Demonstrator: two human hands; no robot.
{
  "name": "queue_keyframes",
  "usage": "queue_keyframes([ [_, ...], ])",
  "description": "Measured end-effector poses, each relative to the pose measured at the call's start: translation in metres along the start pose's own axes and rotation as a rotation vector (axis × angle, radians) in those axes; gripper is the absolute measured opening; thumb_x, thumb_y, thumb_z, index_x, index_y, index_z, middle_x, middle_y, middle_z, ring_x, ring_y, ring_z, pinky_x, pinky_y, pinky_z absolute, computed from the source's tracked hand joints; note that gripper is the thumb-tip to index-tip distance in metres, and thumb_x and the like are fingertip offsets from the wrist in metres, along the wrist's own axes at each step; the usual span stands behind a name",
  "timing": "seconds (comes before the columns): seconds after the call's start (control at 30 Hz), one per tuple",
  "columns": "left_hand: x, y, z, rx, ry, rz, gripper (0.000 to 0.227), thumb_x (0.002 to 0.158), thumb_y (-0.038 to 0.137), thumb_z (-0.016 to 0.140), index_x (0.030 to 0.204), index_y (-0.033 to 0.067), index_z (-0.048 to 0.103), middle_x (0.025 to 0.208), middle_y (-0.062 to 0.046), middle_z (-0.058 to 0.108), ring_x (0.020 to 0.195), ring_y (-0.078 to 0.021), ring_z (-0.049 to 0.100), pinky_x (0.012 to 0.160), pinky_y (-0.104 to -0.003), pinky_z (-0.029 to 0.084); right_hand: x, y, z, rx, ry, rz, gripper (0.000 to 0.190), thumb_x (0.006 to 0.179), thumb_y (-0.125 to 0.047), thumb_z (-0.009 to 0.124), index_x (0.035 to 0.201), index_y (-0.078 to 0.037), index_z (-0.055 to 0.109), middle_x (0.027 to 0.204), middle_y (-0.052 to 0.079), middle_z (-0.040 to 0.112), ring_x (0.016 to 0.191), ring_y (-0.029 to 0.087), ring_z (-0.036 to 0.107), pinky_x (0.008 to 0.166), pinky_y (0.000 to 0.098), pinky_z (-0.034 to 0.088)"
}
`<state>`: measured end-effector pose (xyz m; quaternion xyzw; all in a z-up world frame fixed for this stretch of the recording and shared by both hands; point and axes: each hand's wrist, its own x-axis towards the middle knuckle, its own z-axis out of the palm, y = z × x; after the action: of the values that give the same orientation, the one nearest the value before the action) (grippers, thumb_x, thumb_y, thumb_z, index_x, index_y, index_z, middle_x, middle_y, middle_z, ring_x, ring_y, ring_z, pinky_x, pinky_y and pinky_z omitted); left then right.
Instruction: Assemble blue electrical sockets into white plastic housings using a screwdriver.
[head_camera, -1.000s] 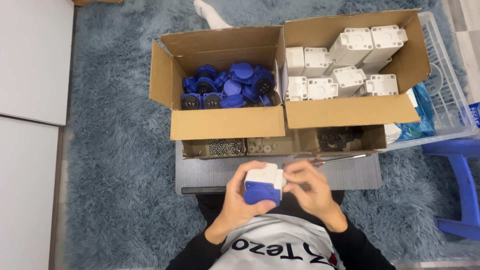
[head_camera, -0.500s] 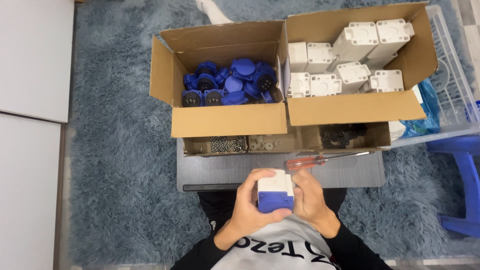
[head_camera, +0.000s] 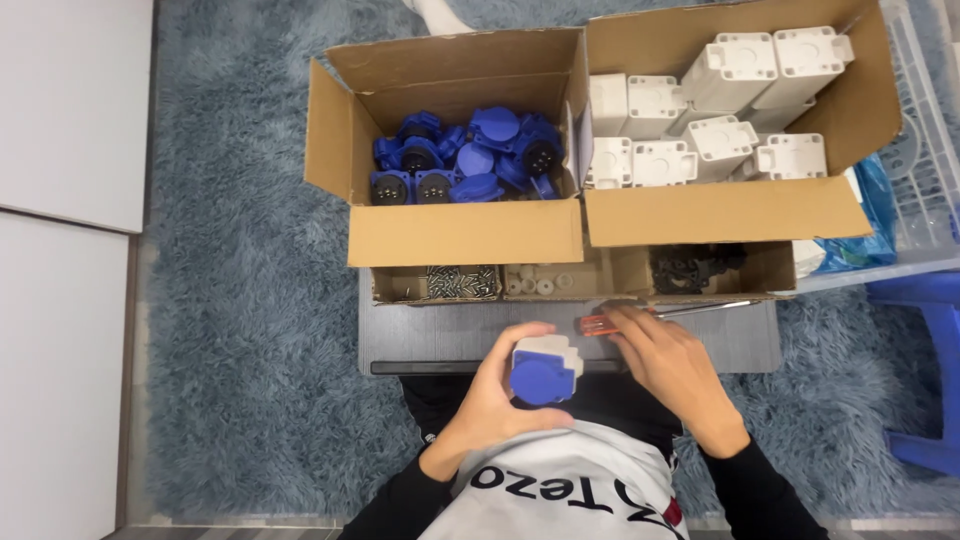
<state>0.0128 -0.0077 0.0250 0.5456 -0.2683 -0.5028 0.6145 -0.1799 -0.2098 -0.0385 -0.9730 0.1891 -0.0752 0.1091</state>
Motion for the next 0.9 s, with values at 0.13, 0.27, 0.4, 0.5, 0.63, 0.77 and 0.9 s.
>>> queue_keyframes([
  [0.13,0.011,-0.021,-0.011,0.231,-0.021,0.257,0.076,0.083,0.022,0.094,0.146,0.0084,0.053,0.153,-0.016,0.054,0.148,-0.0315,0.055,0.121,-0.041,0.052,-0.002,0.006,0.000,-0.045,0.048,-0.047,0.038,0.101,-0.018,0.070,0.139,-0.019,0.068,0.132,-0.003,0.075,0.087,0.027,0.078,0.077,0.0423,0.062],
  [0.27,0.020,-0.024,-0.017,0.346,0.029,0.352,0.064,0.080,0.013,0.097,0.135,0.0054,0.065,0.136,-0.016,0.067,0.128,-0.0314,0.069,0.105,-0.041,0.058,-0.016,0.016,-0.037,-0.072,0.134,-0.112,0.037,0.100,-0.024,0.075,0.137,-0.025,0.071,0.120,0.001,0.075,0.092,0.023,0.077,0.079,0.0385,0.066],
  [0.4,0.026,-0.029,-0.019,0.519,-0.021,0.436,0.063,0.079,0.020,0.098,0.134,0.0054,0.069,0.130,-0.015,0.072,0.121,-0.0279,0.073,0.108,-0.037,0.060,-0.058,0.049,-0.079,0.112,0.132,-0.083,0.046,0.080,-0.027,0.090,0.124,-0.017,0.080,0.133,0.009,0.073,0.110,0.019,0.076,0.101,0.0343,0.063],
  [0.5,0.032,-0.049,-0.021,0.635,-0.001,0.454,0.067,0.078,0.034,0.099,0.134,0.0105,0.071,0.131,-0.010,0.075,0.122,-0.0280,0.070,0.108,-0.041,0.056,-0.076,0.040,-0.129,0.356,0.208,0.160,0.020,0.086,-0.018,0.083,0.103,-0.008,0.081,0.124,0.009,0.080,0.112,0.019,0.077,0.109,0.0334,0.059],
  [0.63,0.041,-0.061,-0.020,0.695,0.014,0.479,0.067,0.076,0.035,0.100,0.133,0.0136,0.072,0.130,-0.003,0.077,0.123,-0.0291,0.066,0.109,-0.042,0.048,-0.061,-0.023,-0.167,0.676,0.171,0.576,0.050,0.090,-0.032,0.063,0.121,0.006,0.073,0.109,0.027,0.083,0.105,0.036,0.085,0.102,0.0410,0.063],
  [0.77,0.047,-0.078,-0.021,0.750,0.005,0.407,0.070,0.076,0.050,0.094,0.134,0.0173,0.072,0.135,-0.001,0.076,0.128,-0.0287,0.063,0.111,-0.044,0.043,-0.052,-0.020,-0.110,0.844,0.616,0.321,0.032,0.102,-0.016,0.064,0.116,0.013,0.061,0.117,0.027,0.071,0.090,0.033,0.078,0.086,0.0358,0.067],
  [0.9,0.047,-0.078,-0.023,0.750,-0.032,0.303,0.075,0.082,0.056,0.085,0.142,0.0158,0.065,0.144,-0.012,0.073,0.135,-0.0322,0.067,0.121,-0.055,0.046,0.006,-0.045,-0.102,0.920,0.663,-0.074,0.041,0.096,0.000,0.069,0.127,0.006,0.042,0.117,0.031,0.073,0.098,0.028,0.084,0.086,0.0324,0.076],
])
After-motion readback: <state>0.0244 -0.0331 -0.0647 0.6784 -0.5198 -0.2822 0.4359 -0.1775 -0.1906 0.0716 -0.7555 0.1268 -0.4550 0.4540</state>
